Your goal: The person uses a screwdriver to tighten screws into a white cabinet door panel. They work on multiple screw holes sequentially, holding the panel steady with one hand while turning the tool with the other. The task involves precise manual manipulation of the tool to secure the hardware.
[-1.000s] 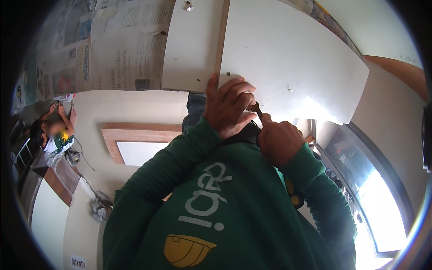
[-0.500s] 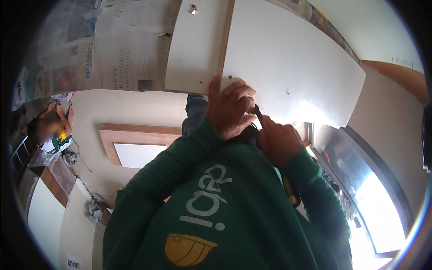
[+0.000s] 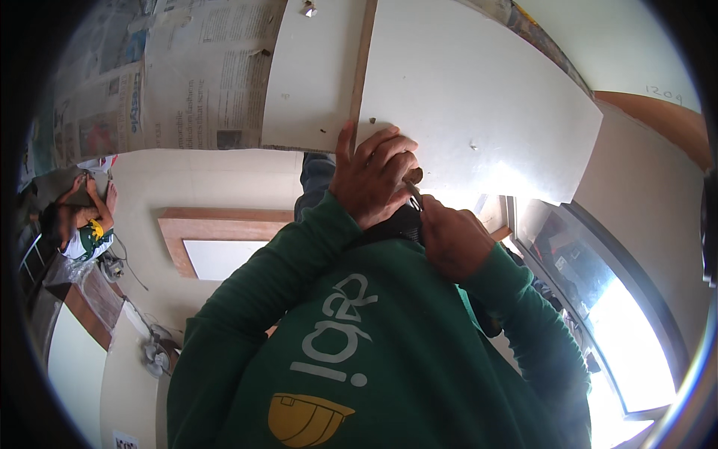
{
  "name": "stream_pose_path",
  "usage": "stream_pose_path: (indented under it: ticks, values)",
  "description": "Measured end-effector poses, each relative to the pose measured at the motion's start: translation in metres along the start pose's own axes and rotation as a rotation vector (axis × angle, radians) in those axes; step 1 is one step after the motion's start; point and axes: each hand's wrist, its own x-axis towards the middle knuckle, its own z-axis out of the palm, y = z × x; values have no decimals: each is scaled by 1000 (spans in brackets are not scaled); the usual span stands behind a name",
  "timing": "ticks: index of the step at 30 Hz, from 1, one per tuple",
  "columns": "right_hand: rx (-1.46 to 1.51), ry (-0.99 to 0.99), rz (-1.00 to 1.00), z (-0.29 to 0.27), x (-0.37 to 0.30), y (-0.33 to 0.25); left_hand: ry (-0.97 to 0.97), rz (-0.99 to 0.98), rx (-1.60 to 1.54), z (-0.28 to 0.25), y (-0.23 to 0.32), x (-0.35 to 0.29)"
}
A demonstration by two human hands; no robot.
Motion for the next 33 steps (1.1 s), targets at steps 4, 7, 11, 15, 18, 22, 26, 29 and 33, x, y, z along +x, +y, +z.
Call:
stream_pose_path:
  ticks: [4, 7, 11, 15, 18, 22, 26, 29, 33]
  values:
    - [-141, -40, 41, -2, 1, -7, 16, 2, 2, 0, 0, 0]
    - [-203, -55, 8, -4, 5, -2, 22, 8, 14, 0, 0, 0]
    - [-287, -78, 49, -5, 13, -6, 37, 19, 36, 3, 0, 2]
    - [-373, -109, 133, -6, 8, -10, 5, 10, 27, -1, 0, 2]
    - [-220, -23, 29, -2, -7, -10, -33, -5, 42, 3, -2, -1]
    - [-192, -2, 29, 0, -2, -5, 4, 13, 68, 8, -3, -3]
    - [-153, 9, -18, 2, 2, 3, 31, 37, 107, 11, -5, -4]
    - [-179, -46, 27, -7, 8, -7, 24, 40, 117, 10, -5, -4]
    - [-282, -118, 101, -11, 12, -18, 37, 52, 97, 8, -4, -2]
